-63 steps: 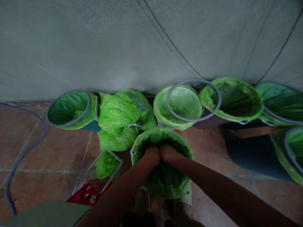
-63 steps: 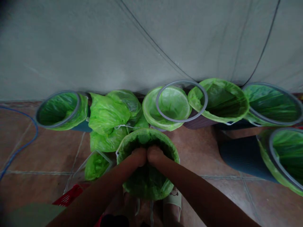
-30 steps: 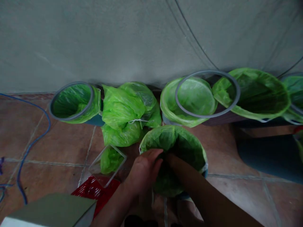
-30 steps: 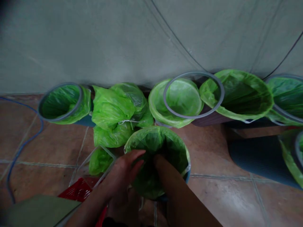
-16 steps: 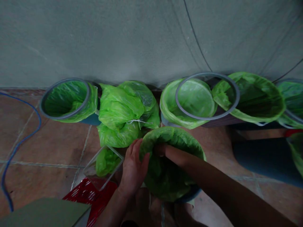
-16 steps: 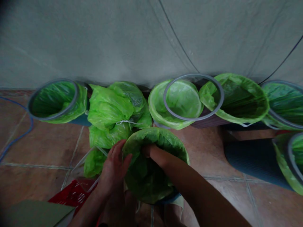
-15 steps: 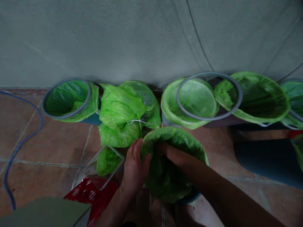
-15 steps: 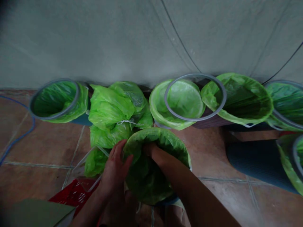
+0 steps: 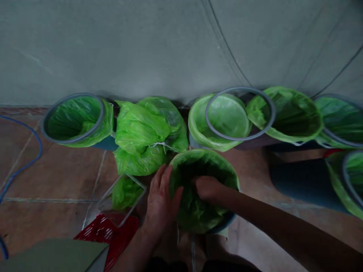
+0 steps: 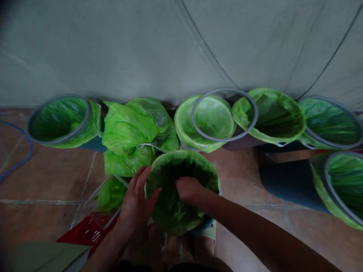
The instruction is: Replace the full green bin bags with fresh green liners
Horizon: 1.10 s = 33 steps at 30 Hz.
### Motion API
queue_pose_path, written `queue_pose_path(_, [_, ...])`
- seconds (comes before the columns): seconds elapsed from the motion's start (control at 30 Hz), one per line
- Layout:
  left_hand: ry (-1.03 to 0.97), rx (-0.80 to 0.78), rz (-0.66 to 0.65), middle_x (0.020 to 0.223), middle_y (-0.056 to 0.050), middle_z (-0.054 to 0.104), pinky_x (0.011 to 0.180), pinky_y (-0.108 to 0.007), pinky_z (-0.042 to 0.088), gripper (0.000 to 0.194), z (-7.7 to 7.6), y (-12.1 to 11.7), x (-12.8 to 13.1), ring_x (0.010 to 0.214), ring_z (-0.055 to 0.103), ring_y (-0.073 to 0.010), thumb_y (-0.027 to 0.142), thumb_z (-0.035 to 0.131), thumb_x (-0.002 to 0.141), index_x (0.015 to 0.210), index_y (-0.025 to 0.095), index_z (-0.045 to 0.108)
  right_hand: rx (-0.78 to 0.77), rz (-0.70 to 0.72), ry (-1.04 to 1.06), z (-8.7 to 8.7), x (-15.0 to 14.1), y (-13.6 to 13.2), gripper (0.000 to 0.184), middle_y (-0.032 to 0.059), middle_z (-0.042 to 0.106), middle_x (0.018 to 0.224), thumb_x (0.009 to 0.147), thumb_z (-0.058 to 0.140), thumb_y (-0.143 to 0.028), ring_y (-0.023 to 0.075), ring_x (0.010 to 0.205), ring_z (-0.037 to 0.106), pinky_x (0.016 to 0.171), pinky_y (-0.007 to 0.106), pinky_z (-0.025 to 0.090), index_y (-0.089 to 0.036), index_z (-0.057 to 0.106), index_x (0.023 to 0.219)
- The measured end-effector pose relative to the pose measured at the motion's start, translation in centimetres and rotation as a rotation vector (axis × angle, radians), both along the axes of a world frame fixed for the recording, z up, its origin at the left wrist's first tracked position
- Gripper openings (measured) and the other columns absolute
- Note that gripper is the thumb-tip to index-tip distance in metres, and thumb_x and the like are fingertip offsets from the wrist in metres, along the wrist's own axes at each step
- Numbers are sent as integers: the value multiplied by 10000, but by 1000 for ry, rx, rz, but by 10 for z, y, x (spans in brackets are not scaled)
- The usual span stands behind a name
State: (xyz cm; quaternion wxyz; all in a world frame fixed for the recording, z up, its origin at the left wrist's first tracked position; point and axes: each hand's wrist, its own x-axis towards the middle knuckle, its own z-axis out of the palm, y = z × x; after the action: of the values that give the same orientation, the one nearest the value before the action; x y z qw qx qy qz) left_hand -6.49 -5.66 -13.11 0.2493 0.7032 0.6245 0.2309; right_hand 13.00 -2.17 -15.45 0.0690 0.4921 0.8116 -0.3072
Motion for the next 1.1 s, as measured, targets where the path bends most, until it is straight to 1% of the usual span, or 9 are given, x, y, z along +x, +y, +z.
queue_pose_path(0.07, [-30, -20, -168, 1375, -103, 496, 1059, -428, 422, 457, 15, -3, 9, 1274, 470, -239, 284, 566, 872, 1316, 220, 478, 46, -164, 17, 27, 30, -12, 215, 49, 726, 870, 866, 500, -236, 177, 788, 672, 674, 244, 451, -205, 697, 947])
queue_pose_path(0.17, [-26, -157, -525, 1163, -60, 630, 979, -389, 460, 304, 24, -14, 30, 1091, 576, -216, 328, 579, 864, 1153, 233, 596, 158, -673, -21, 53, 82, -39, 278, 53, 712, 861, 908, 437, -363, 187, 768, 656, 689, 277, 446, -210, 663, 964])
queue_pose_path(0.23, [49, -244, -720, 1087, -59, 649, 931, -378, 466, 314, 19, -24, 46, 1022, 591, -220, 388, 595, 846, 1109, 218, 615, 110, -931, -22, 51, 106, -58, 327, 71, 703, 826, 878, 467, -458, 202, 732, 647, 646, 292, 440, -191, 652, 914])
queue_pose_path(0.3, [180, -292, -823, 1042, -68, 653, 901, -372, 460, 316, 10, -32, 58, 995, 592, -233, 402, 618, 814, 1053, 196, 628, -28, -1079, 60, 36, 114, -72, 395, 92, 697, 807, 836, 499, -533, 211, 715, 646, 615, 293, 443, -167, 641, 874])
queue_pose_path(0.37, [315, -307, -875, 961, -62, 660, 870, -366, 452, 239, 1, -39, 66, 950, 598, -238, 358, 641, 777, 946, 188, 642, -135, -1131, 161, 18, 110, -80, 402, 87, 687, 760, 790, 543, -552, 207, 674, 639, 584, 289, 439, -162, 634, 833])
queue_pose_path(0.47, [404, -260, -917, 861, -32, 653, 802, -336, 433, 109, -3, -45, 68, 877, 599, -215, 291, 624, 781, 834, 196, 637, -85, -1188, 320, -2, 97, -84, 304, 47, 654, 651, 737, 602, -479, 184, 604, 610, 553, 277, 425, -176, 621, 753])
queue_pose_path(0.6, [326, -142, -946, 804, 12, 632, 753, -295, 383, 103, -2, -52, 58, 812, 567, -156, 246, 563, 854, 792, 213, 637, -40, -1264, 502, -7, 96, -88, 259, 20, 608, 551, 707, 616, -439, 160, 529, 571, 514, 268, 421, -183, 611, 667])
queue_pose_path(0.83, [375, 61, -1138, 761, 10, 598, 771, -303, 334, 77, -16, -63, 44, 757, 482, -147, 226, 594, 863, 811, 229, 651, -329, -1355, 802, -17, 107, -94, 311, 4, 601, 518, 626, 694, -469, 143, 471, 561, 488, 268, 466, -176, 595, 657])
queue_pose_path(1.1, [392, 94, -1108, 748, -10, 549, 870, -384, 331, 322, -14, -59, 43, 780, 451, -178, 557, 603, 803, 803, 242, 671, -469, -1309, 1035, -24, 108, -91, 327, 1, 623, 592, 629, 744, -436, 121, 520, 559, 540, 258, 482, -146, 642, 742])
